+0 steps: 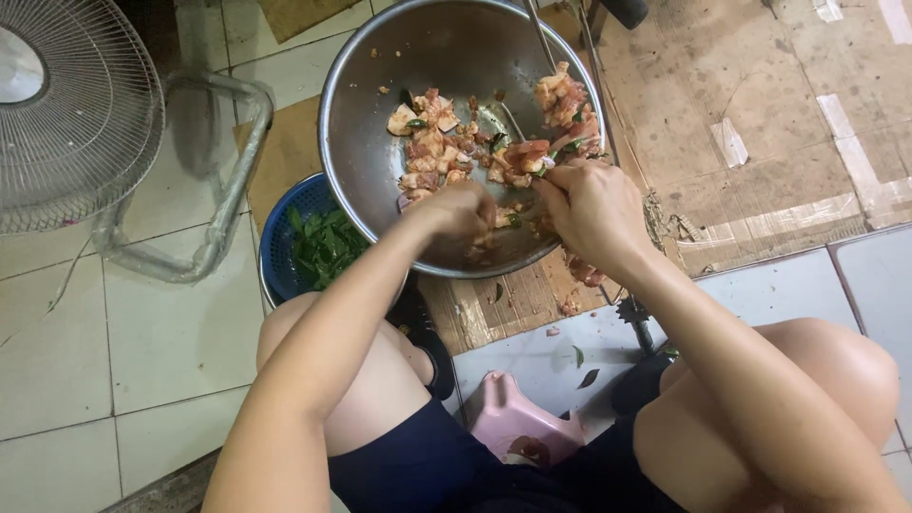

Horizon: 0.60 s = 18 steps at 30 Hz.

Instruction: Threading marinated meat chunks and leaves onto metal skewers for grilling.

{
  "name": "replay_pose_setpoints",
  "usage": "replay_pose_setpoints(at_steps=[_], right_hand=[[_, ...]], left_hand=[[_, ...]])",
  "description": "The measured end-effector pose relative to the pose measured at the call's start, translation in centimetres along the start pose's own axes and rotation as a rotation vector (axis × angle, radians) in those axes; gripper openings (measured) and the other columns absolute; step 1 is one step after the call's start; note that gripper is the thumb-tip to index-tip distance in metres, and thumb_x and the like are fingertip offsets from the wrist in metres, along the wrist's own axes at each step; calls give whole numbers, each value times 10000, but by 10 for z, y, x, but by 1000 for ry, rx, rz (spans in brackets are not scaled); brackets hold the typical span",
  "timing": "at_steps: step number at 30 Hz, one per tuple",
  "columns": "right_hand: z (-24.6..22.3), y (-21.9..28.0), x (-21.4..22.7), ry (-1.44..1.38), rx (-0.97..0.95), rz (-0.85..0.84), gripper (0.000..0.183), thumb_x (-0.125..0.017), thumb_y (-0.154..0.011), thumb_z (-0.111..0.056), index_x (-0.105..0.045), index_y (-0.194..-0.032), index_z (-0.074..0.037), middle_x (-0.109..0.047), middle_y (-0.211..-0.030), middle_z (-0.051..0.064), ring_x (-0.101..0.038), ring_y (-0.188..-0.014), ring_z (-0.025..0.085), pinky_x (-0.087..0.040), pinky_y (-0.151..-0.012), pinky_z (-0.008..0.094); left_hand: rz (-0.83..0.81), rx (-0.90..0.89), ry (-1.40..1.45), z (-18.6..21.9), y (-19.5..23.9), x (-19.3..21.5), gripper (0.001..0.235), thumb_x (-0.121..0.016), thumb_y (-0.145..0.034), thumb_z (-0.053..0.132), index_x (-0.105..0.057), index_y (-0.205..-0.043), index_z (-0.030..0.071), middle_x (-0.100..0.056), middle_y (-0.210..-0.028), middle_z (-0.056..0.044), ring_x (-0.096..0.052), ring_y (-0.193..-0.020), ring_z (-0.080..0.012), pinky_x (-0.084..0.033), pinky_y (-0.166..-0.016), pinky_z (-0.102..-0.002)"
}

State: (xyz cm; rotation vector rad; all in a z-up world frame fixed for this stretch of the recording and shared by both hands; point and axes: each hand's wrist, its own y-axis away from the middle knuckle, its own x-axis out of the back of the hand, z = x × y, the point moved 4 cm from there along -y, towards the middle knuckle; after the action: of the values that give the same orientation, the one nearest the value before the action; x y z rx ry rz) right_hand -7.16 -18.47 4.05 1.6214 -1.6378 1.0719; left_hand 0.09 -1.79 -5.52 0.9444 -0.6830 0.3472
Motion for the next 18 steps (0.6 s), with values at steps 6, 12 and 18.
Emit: replay_pose_setpoints(at_steps=[6, 12, 18], right_hand=[[1, 3, 1, 15, -34, -20, 240, -665, -970, -254, -788, -963, -49, -735, -932, 172, -703, -871, 367, -536, -790, 493], [2, 2, -1, 13, -12, -7, 231, -668, -956, -249, -792, -992, -57, -734, -928, 171, -702, -872, 366, -534, -772, 494], [0, 2, 1, 24, 18, 5, 218, -665, -960, -228, -786, -955, -46, -732, -911, 152, -701, -896, 359, -533, -789, 490]], left_hand=[[33, -162, 702, -42, -4, 30, 251, -601, -943, -6, -700, -1169, 44, -760, -1038, -127, -772, -870, -175, -681, -778, -264], [145, -272, 1075, -45, 8, 52, 240, -540, -985, -4, -683, -1140, 110, -737, -1091, -119, -749, -990, -190, -651, -864, -326], [272, 166, -305, -52, -21, 31, 472, -574, -841, -182, -763, -1061, 190, -657, -1095, -63, -595, -1128, -182, -467, -1135, -370]])
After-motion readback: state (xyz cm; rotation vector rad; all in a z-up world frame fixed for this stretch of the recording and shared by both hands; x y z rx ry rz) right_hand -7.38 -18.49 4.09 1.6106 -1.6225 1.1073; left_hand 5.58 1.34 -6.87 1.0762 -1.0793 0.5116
